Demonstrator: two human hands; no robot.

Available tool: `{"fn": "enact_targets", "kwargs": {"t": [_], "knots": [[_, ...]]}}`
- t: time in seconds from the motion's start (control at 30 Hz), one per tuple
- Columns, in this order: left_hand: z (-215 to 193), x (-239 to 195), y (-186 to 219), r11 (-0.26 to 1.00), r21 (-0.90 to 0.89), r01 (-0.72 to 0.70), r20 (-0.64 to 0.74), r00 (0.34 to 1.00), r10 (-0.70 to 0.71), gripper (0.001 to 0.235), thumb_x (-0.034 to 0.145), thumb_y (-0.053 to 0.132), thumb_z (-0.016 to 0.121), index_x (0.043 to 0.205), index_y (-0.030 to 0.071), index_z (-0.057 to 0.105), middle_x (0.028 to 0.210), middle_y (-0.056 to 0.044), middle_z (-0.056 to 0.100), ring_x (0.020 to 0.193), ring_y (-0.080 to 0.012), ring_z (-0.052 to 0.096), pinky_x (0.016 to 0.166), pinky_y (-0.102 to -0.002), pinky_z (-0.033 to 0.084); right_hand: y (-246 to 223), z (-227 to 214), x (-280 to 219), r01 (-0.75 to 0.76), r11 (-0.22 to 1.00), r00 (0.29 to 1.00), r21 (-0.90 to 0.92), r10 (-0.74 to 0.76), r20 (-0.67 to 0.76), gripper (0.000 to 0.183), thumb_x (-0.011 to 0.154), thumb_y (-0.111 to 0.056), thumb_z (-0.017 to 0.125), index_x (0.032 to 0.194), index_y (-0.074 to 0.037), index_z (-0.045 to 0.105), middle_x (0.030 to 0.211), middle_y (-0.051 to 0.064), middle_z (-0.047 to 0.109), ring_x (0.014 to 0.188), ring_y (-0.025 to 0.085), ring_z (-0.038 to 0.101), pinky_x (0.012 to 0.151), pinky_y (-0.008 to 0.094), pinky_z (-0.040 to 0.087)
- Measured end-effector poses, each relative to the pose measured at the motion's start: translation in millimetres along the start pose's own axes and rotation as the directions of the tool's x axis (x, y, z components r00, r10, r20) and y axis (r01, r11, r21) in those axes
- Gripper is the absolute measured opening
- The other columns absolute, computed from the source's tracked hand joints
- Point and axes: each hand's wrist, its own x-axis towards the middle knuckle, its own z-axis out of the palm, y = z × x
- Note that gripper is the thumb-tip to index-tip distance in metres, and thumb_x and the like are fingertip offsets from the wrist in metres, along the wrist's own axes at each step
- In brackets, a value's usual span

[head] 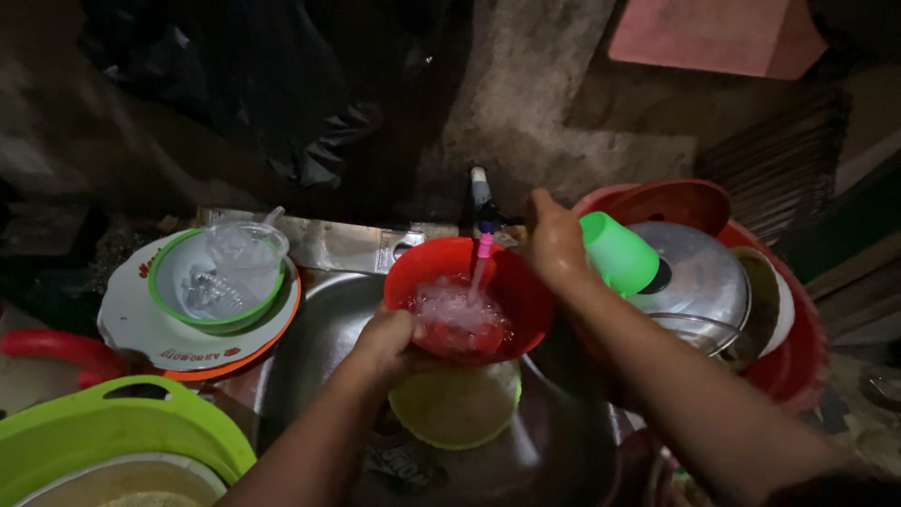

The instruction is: The person washes a white bowl with a cloth, then scrubs a red bowl with a sponge and rinses it under running water. They place the red bowl aside and begin scrubbing a metal colander.

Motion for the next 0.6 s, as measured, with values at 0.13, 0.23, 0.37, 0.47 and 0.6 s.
{"fn": "enact_targets", "kwargs": {"t": [0.13,0.23,0.37,0.47,0.6], "knots": [[4.0,-5.9,5.3,0.998,0.041,-0.037,-0.014,0.999,0.038,0.08,0.073,-0.012,0.036,0.146,0.022,0.039,0.131,-0.021,0.056,0.118,-0.0473,0.065,0.085,-0.069,0.059,1.5,-9.9,13.6,0.035,0.999,0.997,0.026,-0.036,0.068,0.013,0.078,0.003,0.072,0.089,0.0,0.064,0.082,0.022,0.069,0.074,0.036,0.069,0.068,0.044,0.053],[6.0,-6.7,4.2,0.999,0.045,-0.031,-0.002,1.0,0.031,0.08,0.072,-0.012,0.036,0.144,0.022,0.04,0.13,-0.02,0.056,0.116,-0.0476,0.065,0.084,-0.073,0.059,0.7,-13.7,14.4,0.019,0.996,0.992,0.088,-0.03,0.125,0.023,0.067,0.011,0.067,0.088,0.001,0.062,0.082,0.019,0.07,0.074,0.032,0.07,0.065,0.041,0.053],[5.8,-2.8,0.0,0.998,0.048,-0.044,-0.016,0.999,0.045,0.082,0.07,-0.013,0.037,0.143,0.023,0.041,0.129,-0.018,0.055,0.114,-0.0464,0.065,0.084,-0.071,0.059,-5.2,-14.1,7.1,0.05,0.998,0.998,0.026,-0.051,0.03,0.022,0.075,0.007,0.066,0.095,0.0,0.065,0.087,0.019,0.068,0.08,0.035,0.068,0.068,0.045,0.053],[3.1,1.9,-3.5,0.999,-0.01,-0.032,0.076,0.997,0.033,0.08,0.068,-0.012,0.036,0.143,0.014,0.041,0.127,-0.024,0.056,0.109,-0.0515,0.068,0.081,-0.072,0.062,-10.1,-1.7,-13.8,0.265,0.964,0.964,-0.039,-0.264,0.015,0.029,0.072,-0.001,0.074,0.1,-0.002,0.068,0.094,0.021,0.066,0.087,0.041,0.065,0.073,0.047,0.053],[-6.4,11.4,-11.9,0.997,0.073,-0.038,-0.002,0.999,0.038,0.08,0.07,-0.011,0.039,0.142,0.024,0.041,0.125,-0.019,0.057,0.103,-0.0442,0.068,0.081,-0.067,0.062,-19.5,31.2,-47.6,0.459,0.888,0.841,-0.017,-0.428,0.331,0.031,0.076,-0.01,0.07,0.107,-0.01,0.067,0.106,0.015,0.067,0.097,0.038,0.066,0.085,0.046,0.055]]}}
